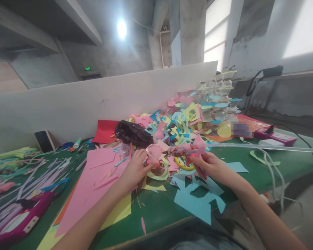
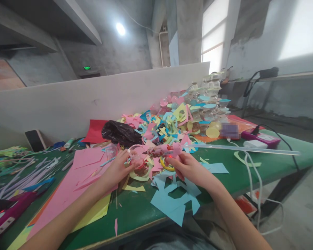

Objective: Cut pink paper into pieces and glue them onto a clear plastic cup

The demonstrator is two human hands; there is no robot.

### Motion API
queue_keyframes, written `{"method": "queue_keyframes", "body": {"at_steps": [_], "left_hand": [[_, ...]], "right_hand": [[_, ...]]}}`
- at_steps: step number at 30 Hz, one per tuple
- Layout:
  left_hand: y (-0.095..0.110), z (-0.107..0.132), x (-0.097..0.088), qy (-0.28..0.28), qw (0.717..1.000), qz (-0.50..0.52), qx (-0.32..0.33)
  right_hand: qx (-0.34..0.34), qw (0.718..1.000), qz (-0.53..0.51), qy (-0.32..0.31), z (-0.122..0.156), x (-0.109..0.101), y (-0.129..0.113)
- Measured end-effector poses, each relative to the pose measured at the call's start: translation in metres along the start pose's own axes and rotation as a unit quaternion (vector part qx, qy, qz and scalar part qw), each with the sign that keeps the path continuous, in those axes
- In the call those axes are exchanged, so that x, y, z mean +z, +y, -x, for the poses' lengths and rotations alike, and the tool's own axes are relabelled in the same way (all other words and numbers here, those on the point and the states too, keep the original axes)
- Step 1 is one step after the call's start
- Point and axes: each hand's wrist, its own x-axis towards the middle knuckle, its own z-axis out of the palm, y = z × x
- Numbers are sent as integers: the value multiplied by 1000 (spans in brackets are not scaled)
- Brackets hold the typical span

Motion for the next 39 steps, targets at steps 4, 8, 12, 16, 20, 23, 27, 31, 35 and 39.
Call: {"method": "queue_keyframes", "body": {"at_steps": [4, 8, 12, 16, 20, 23, 27, 31, 35, 39], "left_hand": [[2, 2, 2, 3, 999, -22, 24], [2, 3, 3, 13, 998, -33, 45], [4, 3, 3, 24, 998, -34, 54], [4, 3, 3, 28, 997, -36, 56], [3, 3, 4, 26, 997, -38, 63], [3, 3, 4, 24, 997, -40, 64], [4, 3, 3, 29, 997, -36, 64], [6, 3, 2, 23, 998, -22, 49], [8, 3, 0, 8, 1000, -8, 29], [10, 3, 0, -7, 1000, 12, 11]], "right_hand": [[-15, 1000, -5, -22, -1, 1, 5], [-21, 999, 5, -32, -3, 0, 11], [-22, 999, 11, -38, -3, 1, 12], [-21, 999, -7, -28, -3, 2, 12], [-23, 999, -12, -24, -4, 2, 13], [-23, 999, -5, -30, -4, 2, 14], [-23, 999, -4, -33, -5, 2, 15], [-23, 999, -6, -34, -5, 2, 16], [-21, 999, -11, -27, -4, 2, 14], [-21, 999, 7, -31, -4, 1, 12]]}}
